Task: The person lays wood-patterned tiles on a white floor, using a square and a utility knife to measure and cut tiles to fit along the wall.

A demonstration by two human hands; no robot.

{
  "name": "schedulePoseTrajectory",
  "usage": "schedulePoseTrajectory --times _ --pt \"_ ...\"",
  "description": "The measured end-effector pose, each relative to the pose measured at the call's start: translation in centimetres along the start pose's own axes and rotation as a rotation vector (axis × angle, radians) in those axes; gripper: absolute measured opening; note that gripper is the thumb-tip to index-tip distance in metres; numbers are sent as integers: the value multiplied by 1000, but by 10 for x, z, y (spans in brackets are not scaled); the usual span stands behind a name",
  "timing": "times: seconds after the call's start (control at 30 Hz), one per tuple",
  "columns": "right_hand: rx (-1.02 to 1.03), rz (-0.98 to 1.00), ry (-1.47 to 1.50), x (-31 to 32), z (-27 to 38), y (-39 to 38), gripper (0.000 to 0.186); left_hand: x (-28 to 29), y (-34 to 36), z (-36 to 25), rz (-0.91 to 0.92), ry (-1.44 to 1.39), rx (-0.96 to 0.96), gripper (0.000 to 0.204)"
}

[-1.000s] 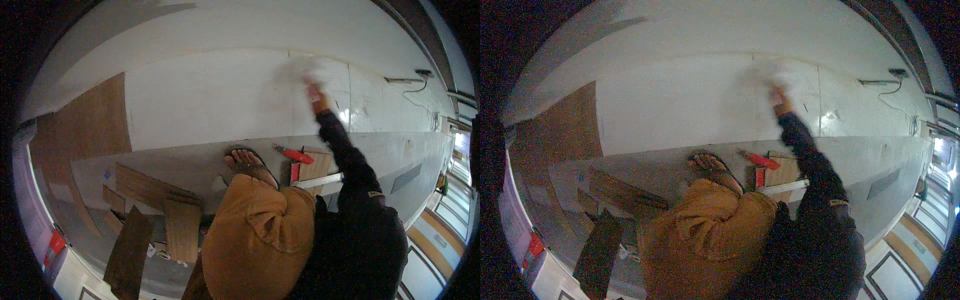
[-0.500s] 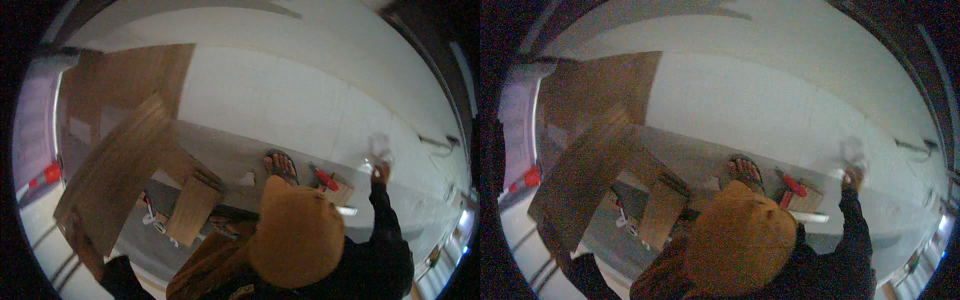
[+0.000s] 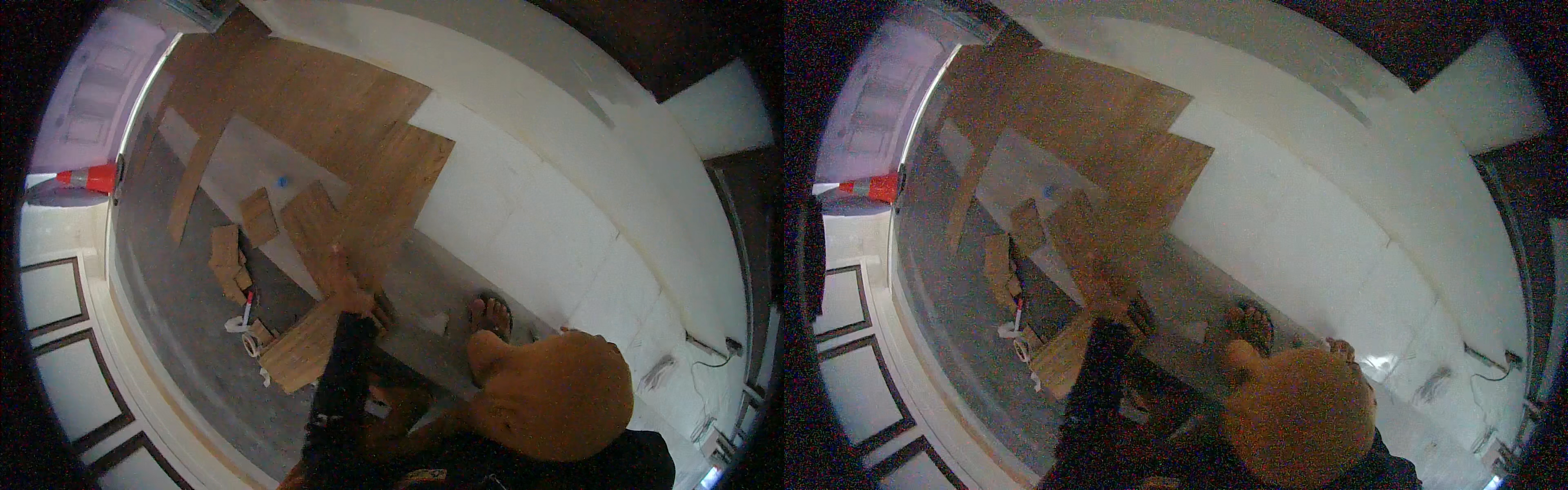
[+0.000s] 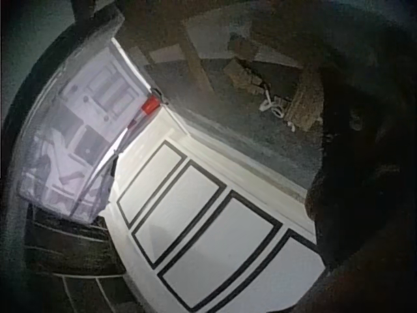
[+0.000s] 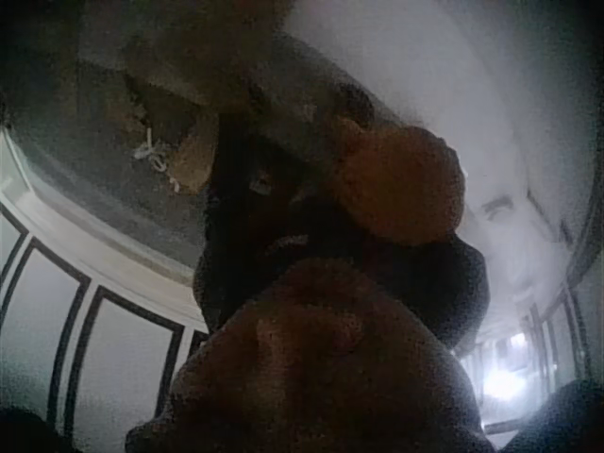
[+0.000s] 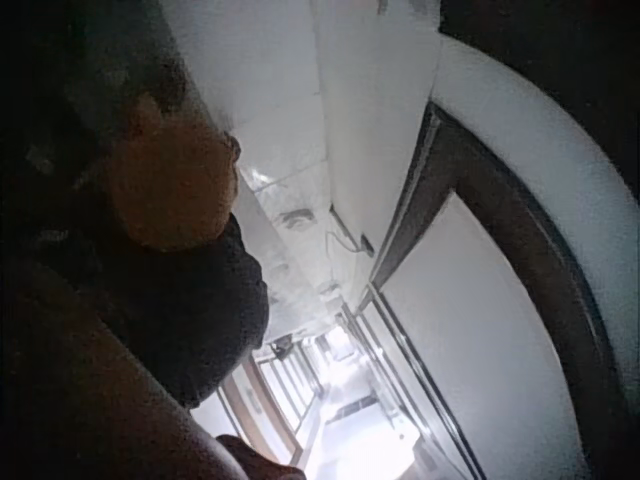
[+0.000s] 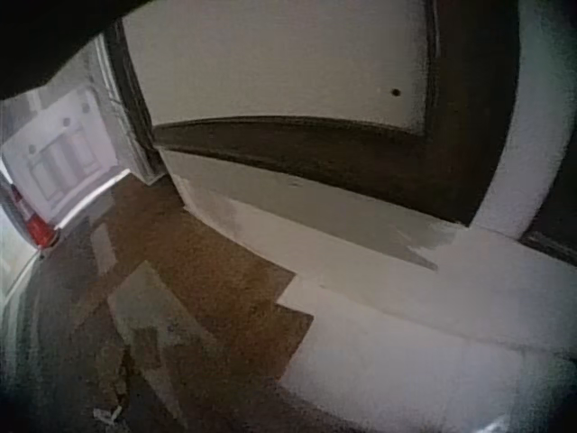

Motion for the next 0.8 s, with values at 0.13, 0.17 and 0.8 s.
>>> schedulePoseTrajectory --times 0.13,0.17,0.8 --pt "-121 -64 115 0 -14 -27 39 -6 13 30 -80 -95 41 77" --pt "-142 -81 126 2 -17 -30 39 -12 17 35 -82 -97 35 77" --pt "-182 -145 314 -12 15 -3 32 -36 7 26 -31 -268 59 72"
Point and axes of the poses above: each hand's wrist, its own y-axis towards the middle knuckle, its own x-axis out of the back of the hand, z = x × y, the point moved 8 cm from there along y, towards the middle knuckle, and after that the axes turned 6 degrees about z, right-handed, at the moved point
